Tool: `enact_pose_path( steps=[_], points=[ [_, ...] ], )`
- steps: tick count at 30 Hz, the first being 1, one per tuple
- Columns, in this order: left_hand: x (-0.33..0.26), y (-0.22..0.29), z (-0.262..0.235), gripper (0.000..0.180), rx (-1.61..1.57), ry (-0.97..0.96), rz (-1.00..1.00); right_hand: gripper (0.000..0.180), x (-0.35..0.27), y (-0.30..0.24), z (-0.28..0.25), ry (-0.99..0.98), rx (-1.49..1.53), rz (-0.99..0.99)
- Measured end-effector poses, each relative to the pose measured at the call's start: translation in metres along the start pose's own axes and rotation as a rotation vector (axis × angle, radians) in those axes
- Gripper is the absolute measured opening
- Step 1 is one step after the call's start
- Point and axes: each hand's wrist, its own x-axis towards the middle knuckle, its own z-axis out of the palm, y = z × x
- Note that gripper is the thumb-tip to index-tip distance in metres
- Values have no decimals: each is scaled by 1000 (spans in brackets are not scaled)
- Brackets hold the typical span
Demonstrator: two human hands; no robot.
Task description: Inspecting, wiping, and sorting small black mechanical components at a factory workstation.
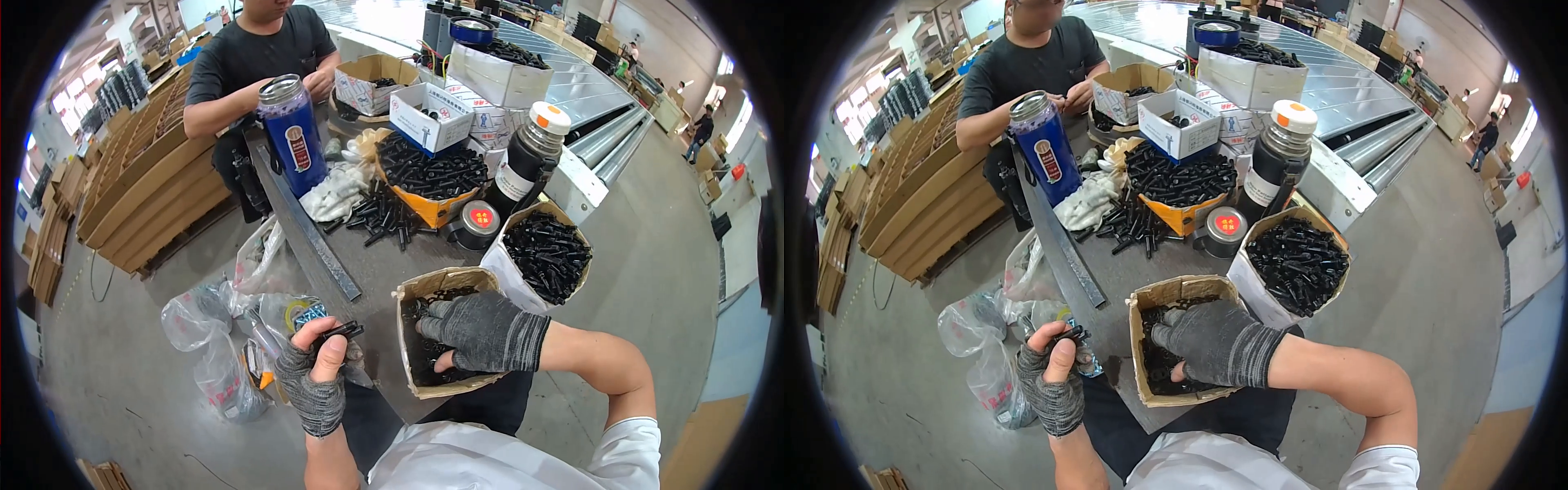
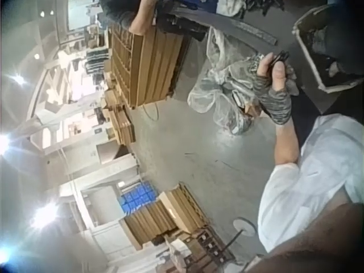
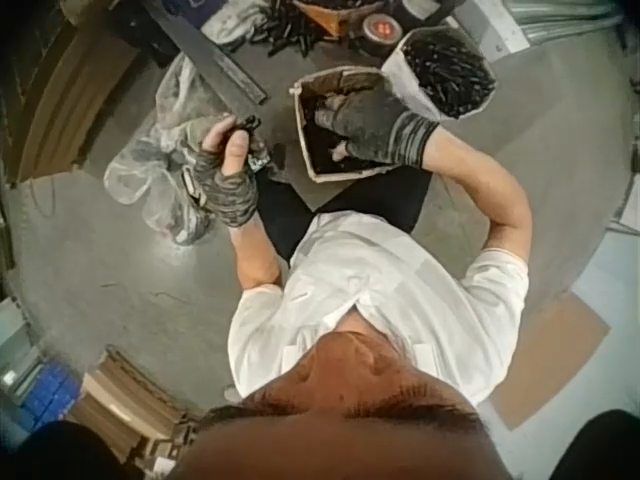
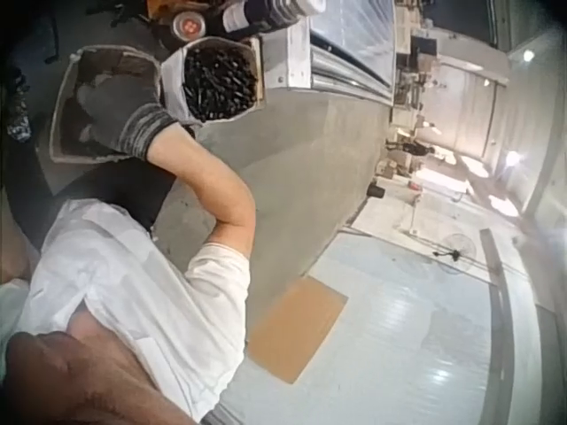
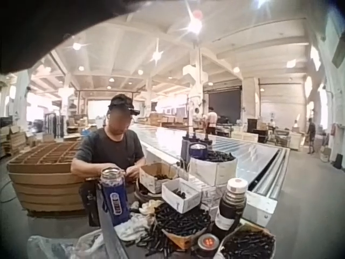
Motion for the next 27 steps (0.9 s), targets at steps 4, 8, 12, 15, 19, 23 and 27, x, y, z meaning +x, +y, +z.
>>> enact_pose_path(
  steps=[4,8,12,15,19,23,27],
  points=[
    [0,-4,-7,26,15,1,-4,34,14,0,14,-35,62,-26],
    [-6,-7,-12,25,51,-35,-24,27,9,4,13,-47,-5,-100],
    [-8,0,-6,23,172,-135,12,19,-1,14,7,87,155,-147],
    [-9,5,2,22,221,-171,56,17,-7,8,-13,75,318,-89],
    [-10,14,13,21,243,-244,86,19,-19,9,-22,109,530,-2],
    [-11,21,24,21,254,-282,59,24,-27,4,-33,70,806,164],
    [-6,17,32,22,229,-325,-6,29,-32,7,-35,63,960,190]
  ],
)
